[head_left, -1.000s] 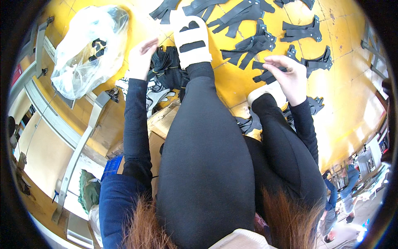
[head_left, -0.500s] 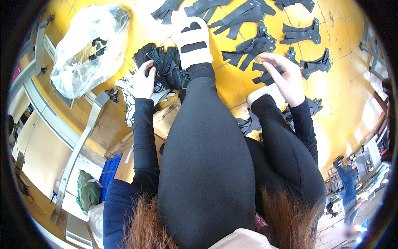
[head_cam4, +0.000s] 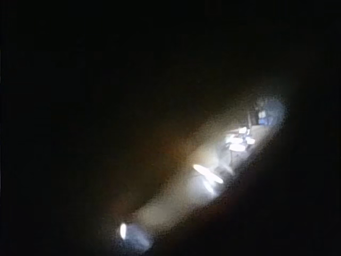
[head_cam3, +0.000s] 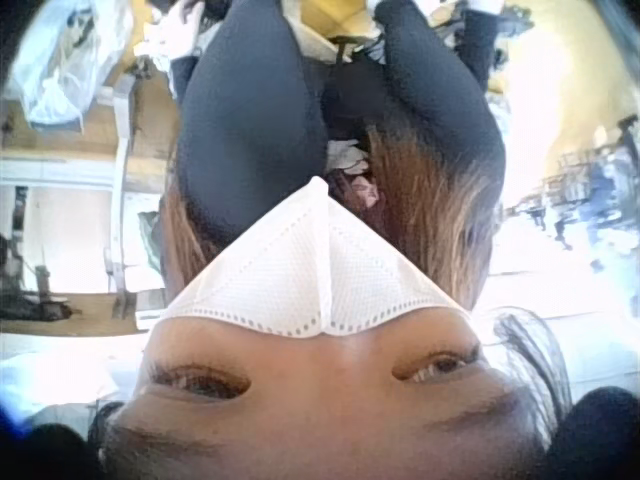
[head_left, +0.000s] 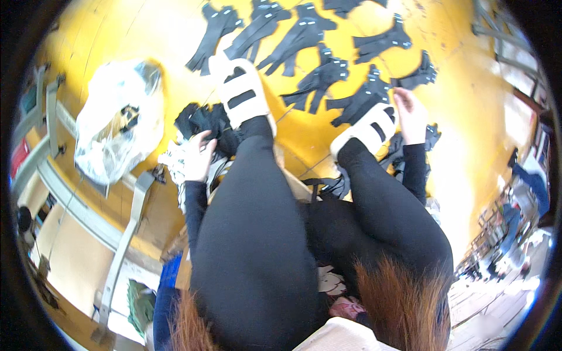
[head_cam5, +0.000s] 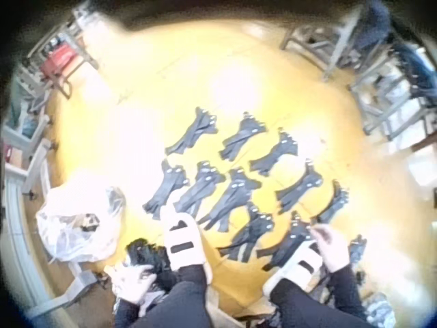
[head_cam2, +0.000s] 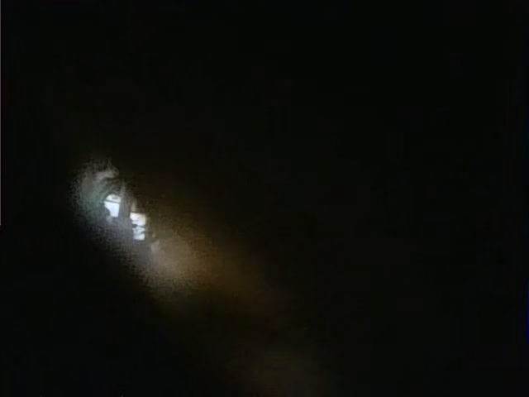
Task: The person sits on the floor and repeatedly picks up, inspects, and stacks small black fabric parts. They handle the parts one at a time, occasionally bundling them together before placing them back on the floor.
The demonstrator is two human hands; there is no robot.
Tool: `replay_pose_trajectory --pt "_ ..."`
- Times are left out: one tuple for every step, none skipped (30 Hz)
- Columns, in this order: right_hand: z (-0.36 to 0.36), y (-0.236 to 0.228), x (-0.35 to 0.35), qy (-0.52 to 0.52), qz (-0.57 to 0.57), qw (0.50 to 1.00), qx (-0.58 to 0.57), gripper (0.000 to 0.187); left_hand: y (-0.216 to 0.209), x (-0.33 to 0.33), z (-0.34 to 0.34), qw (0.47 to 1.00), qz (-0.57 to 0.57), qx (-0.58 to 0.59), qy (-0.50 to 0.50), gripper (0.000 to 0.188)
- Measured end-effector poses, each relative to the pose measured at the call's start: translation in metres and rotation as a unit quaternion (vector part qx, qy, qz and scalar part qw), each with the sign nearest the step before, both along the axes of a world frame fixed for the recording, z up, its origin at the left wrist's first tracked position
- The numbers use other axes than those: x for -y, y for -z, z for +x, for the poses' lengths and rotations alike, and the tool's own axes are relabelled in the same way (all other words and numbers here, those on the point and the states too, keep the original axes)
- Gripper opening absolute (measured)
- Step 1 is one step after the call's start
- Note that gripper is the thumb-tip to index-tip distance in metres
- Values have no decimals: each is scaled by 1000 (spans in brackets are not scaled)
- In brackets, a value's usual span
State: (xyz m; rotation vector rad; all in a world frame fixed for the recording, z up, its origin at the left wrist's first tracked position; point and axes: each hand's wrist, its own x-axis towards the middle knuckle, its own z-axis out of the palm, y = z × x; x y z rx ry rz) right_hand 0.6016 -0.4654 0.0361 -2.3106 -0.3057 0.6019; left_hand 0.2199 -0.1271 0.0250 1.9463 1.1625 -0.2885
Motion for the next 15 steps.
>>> replay_pose_trajectory --pt "-3 5 15 14 -9 1000 -7 20 -13 -9 8 1000 -13 -7 2 34" --pt "-8 11 27 28 -1 999 -24 19 -26 -16 20 999 -40 -12 -33 34" --pt "-16 12 48 56 -8 998 -35 19 -31 -24 44 995 -83 -15 -52 34" --pt "-18 24 49 40 5 999 -36 20 -55 -32 56 997 -63 5 -34 33" --pt "-22 36 51 29 15 999 -36 20 -69 -38 68 999 -46 25 -10 33" --pt "-30 42 57 39 30 998 -34 20 -64 -49 81 996 -35 68 40 32" --pt "-34 51 54 38 54 997 -36 19 -82 -50 104 991 -31 103 82 30" --pt "-32 56 46 -25 10 1000 -4 21 -102 -50 124 988 -38 106 106 29" --pt "-29 59 40 -83 -39 995 29 23 -119 -49 146 984 -49 110 133 28" --pt "-32 60 30 -83 -91 988 93 26 -142 -37 173 977 -57 115 167 27" --pt "-34 59 24 -79 -147 973 158 29 -154 -30 195 968 -49 105 221 26" --pt "-33 67 23 -82 -201 959 181 34 -163 -21 216 951 -45 103 287 26" --pt "-31 69 16 -99 -231 950 183 42 -173 -11 234 932 -37 95 347 26" --pt "-30 80 18 -107 -251 942 194 43 -177 5 256 916 -71 79 388 27" --pt "-28 93 21 -116 -271 933 205 44 -174 20 274 900 -91 43 423 26"
